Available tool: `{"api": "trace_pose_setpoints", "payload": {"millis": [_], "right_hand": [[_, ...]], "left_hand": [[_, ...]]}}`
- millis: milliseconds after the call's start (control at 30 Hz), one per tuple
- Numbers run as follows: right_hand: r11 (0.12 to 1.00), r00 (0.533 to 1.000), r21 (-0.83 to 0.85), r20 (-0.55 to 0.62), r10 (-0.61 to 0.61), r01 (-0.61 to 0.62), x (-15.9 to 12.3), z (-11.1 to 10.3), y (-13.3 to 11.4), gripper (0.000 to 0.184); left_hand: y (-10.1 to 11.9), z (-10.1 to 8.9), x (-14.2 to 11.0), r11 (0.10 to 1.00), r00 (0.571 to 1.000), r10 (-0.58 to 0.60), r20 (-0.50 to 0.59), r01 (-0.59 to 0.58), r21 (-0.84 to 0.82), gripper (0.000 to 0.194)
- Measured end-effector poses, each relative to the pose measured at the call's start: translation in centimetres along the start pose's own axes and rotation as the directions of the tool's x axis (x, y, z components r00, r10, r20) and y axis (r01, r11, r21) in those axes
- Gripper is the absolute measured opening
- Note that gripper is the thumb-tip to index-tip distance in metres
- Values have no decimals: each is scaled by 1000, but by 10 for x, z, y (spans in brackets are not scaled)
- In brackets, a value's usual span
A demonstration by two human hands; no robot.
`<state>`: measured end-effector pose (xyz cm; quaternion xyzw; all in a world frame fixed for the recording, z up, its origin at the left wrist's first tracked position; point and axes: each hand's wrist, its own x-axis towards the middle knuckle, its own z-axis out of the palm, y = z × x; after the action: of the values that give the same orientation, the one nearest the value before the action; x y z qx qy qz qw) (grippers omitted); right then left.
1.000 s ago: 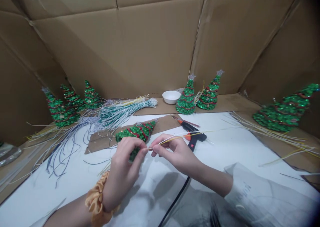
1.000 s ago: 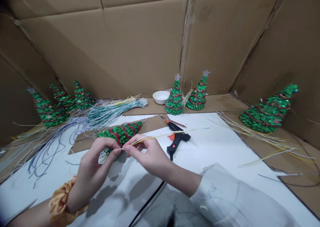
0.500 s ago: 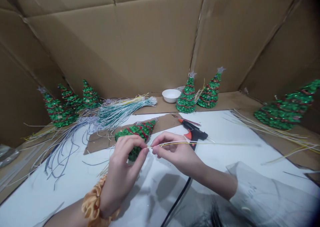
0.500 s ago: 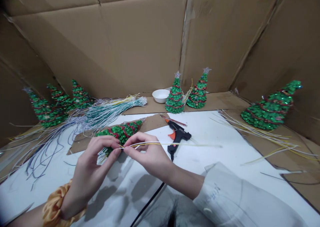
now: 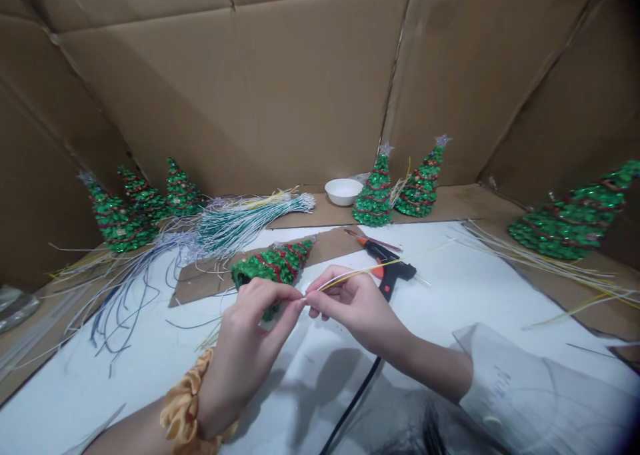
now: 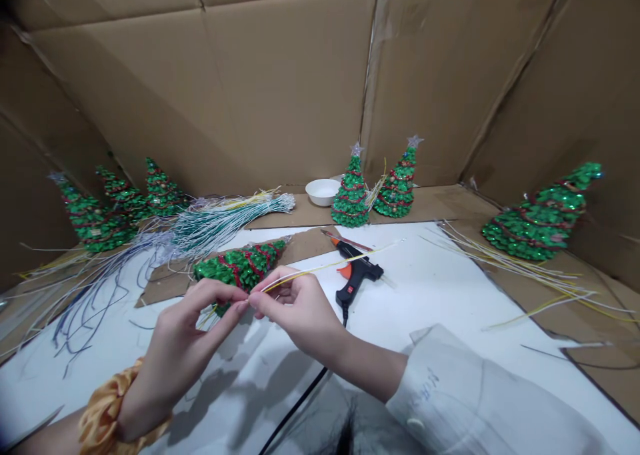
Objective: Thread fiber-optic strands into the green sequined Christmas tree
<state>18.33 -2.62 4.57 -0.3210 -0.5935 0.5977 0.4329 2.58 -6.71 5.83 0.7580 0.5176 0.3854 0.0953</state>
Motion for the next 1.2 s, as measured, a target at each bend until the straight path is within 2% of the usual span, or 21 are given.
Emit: {"api": "trace_pose_setpoints", "payload": {"millis": [100, 200, 333, 467, 567, 767, 867, 967, 1067, 1200], "right_hand": [[980, 995, -168, 7, -103, 103, -1, -1, -1, 11], [920, 972, -317, 65, -224, 233, -1, -5, -2, 11], [788, 889, -412, 177, -423, 457, 1, -11, 3, 9], [718, 825, -413, 199, -530, 561, -1, -15, 10, 7], [723, 828, -407, 212, -519, 558, -4, -14, 10, 6], [817, 896, -369, 195, -398, 443, -11, -11, 5, 9], [847, 924, -370, 189, -333, 381, -12, -10, 4, 11], [855, 935, -381, 188, -301, 352, -13, -9, 5, 11], [820, 905, -385, 218, -365, 424, -11, -11, 7, 9], [686, 797, -405, 319, -513, 604, -6, -15, 10, 6]], "left_hand": [[1, -2, 0, 997, 997, -73, 38, 74, -28, 6], [1, -3, 1, 994, 993, -92, 74, 96, -48, 8], [1, -1, -1, 997, 993, -62, 101, 67, -49, 6], [1, 2, -6, 1000, 998, 0, 68, 2, -31, 4], [3, 2, -10, 998, 998, 60, 37, -61, 17, 8], [7, 3, -16, 971, 980, 197, -39, -190, 142, 17], [6, 4, -17, 963, 969, 243, -49, -235, 133, 19], [4, 5, -17, 968, 971, 237, -41, -232, 98, 20], [3, 6, -17, 980, 982, 187, -40, -184, 74, 19], [1, 8, -19, 992, 994, 110, -23, -108, 65, 15]]}}
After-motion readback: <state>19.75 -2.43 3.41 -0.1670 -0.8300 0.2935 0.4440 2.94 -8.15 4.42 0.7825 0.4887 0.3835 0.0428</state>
